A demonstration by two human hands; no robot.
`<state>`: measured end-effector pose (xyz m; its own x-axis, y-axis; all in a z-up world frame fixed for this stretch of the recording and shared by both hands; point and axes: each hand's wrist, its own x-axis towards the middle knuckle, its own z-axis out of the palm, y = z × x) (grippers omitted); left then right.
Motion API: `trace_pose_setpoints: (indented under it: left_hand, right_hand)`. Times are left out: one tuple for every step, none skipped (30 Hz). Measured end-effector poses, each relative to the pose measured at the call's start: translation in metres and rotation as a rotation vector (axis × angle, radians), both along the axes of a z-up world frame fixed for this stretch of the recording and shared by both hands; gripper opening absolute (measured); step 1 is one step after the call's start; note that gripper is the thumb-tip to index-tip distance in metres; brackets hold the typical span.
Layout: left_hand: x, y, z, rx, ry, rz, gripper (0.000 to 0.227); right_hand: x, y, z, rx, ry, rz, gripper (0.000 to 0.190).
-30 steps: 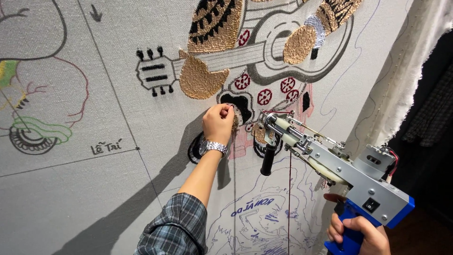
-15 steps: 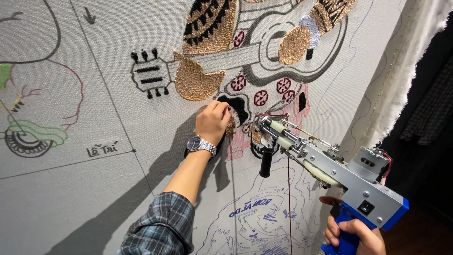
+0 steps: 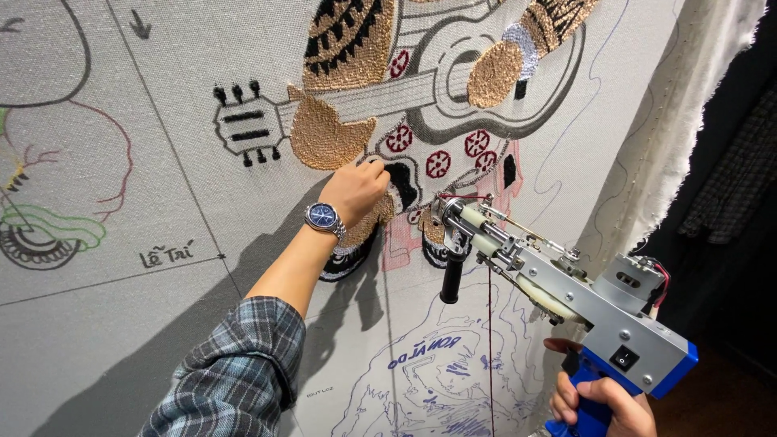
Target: The recorder uses a tufting gun to create a rug on a vertical frame.
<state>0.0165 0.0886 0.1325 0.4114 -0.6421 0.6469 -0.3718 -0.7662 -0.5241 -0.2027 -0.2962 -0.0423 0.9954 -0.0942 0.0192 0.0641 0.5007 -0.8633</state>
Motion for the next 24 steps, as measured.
trace_pose_setpoints:
  left_hand:
    - [0.000, -0.001, 0.000, 0.000, 0.000, -0.001, 0.005]
    - [0.001, -0.002, 0.000, 0.044, -0.011, 0.042, 0.007]
    - [0.001, -0.003, 0.000, 0.088, -0.023, 0.085, 0.010]
    - [0.001, -0.002, 0.000, 0.089, -0.023, 0.085, 0.010]
    - [0.001, -0.002, 0.000, 0.117, -0.050, 0.111, 0.010]
    - [0.001, -0.002, 0.000, 0.145, -0.078, 0.137, 0.010]
    - [0.001, -0.001, -0.001, 0.145, -0.077, 0.137, 0.010]
    - [0.000, 0.000, -0.001, 0.116, -0.073, 0.113, 0.010]
    - [-0.001, 0.001, -0.002, 0.088, -0.068, 0.089, 0.010]
    - [-0.002, 0.002, -0.002, 0.088, -0.069, 0.089, 0.010]
    - [-0.003, 0.004, -0.001, 0.030, -0.043, 0.034, 0.009]
    - [-0.005, 0.005, -0.002, -0.028, -0.015, -0.022, 0.012]
    - [-0.009, 0.006, 0.001, -0.027, -0.015, -0.021, 0.012]
    - [-0.014, 0.006, 0.003, -0.115, 0.042, -0.058, 0.014]
    - [-0.019, 0.007, 0.006, -0.203, 0.099, -0.094, 0.017]
    - [-0.023, 0.007, 0.008, -0.202, 0.099, -0.093, 0.017]
    - [-0.027, 0.007, 0.010, -0.254, 0.140, -0.104, 0.017]
    - [-0.031, 0.007, 0.013, -0.306, 0.180, -0.116, 0.017]
    - [-0.034, 0.007, 0.013, -0.305, 0.179, -0.115, 0.017]
    - [-0.038, 0.006, 0.013, -0.324, 0.187, -0.140, 0.014]
    - [-0.041, 0.005, 0.012, -0.343, 0.195, -0.164, 0.012]
    - [-0.041, 0.005, 0.009, -0.342, 0.195, -0.164, 0.012]
    - [-0.041, 0.006, 0.005, -0.289, 0.191, -0.163, 0.008]
    - [-0.041, 0.006, 0.002, -0.236, 0.188, -0.163, 0.014]
  right_hand:
    - [0.001, -0.002, -0.002, 0.000, 0.000, -0.001, 0.076]
    - [0.002, -0.004, -0.003, 0.005, 0.003, 0.012, 0.076]
    - [0.002, -0.006, -0.005, 0.011, 0.005, 0.024, 0.076]
    - [0.003, -0.008, -0.008, 0.012, 0.006, 0.025, 0.076]
    - [0.004, -0.010, -0.012, 0.022, 0.001, 0.034, 0.076]
    - [0.005, -0.013, -0.015, 0.032, -0.004, 0.043, 0.076]
    - [0.007, -0.018, -0.026, 0.032, -0.004, 0.043, 0.076]
    - [0.009, -0.023, -0.036, 0.090, -0.122, 0.113, 0.074]
    - [0.011, -0.028, -0.047, 0.148, -0.236, 0.188, 0.073]
    - [0.012, -0.029, -0.048, 0.149, -0.237, 0.189, 0.073]
    - [0.013, -0.030, -0.048, 0.149, -0.227, 0.172, 0.074]
    - [0.013, -0.031, -0.050, 0.150, -0.216, 0.156, 0.075]
    - [0.013, -0.031, -0.049, 0.151, -0.216, 0.156, 0.075]
    - [0.014, -0.031, -0.049, 0.136, -0.199, 0.159, 0.076]
    - [0.014, -0.032, -0.049, 0.120, -0.182, 0.163, 0.076]
    - [0.013, -0.031, -0.048, 0.121, -0.182, 0.164, 0.076]
    - [0.013, -0.030, -0.048, 0.133, -0.200, 0.175, 0.076]
    - [0.013, -0.029, -0.047, 0.146, -0.220, 0.185, 0.076]
    - [0.013, -0.029, -0.048, 0.147, -0.221, 0.186, 0.076]
    - [0.014, -0.030, -0.049, 0.130, -0.205, 0.174, 0.076]
    - [0.014, -0.031, -0.050, 0.114, -0.190, 0.162, 0.077]
    - [0.014, -0.030, -0.051, 0.114, -0.190, 0.162, 0.077]
    - [0.014, -0.030, -0.052, 0.120, -0.198, 0.171, 0.077]
    - [0.015, -0.030, -0.053, 0.124, -0.206, 0.180, 0.077]
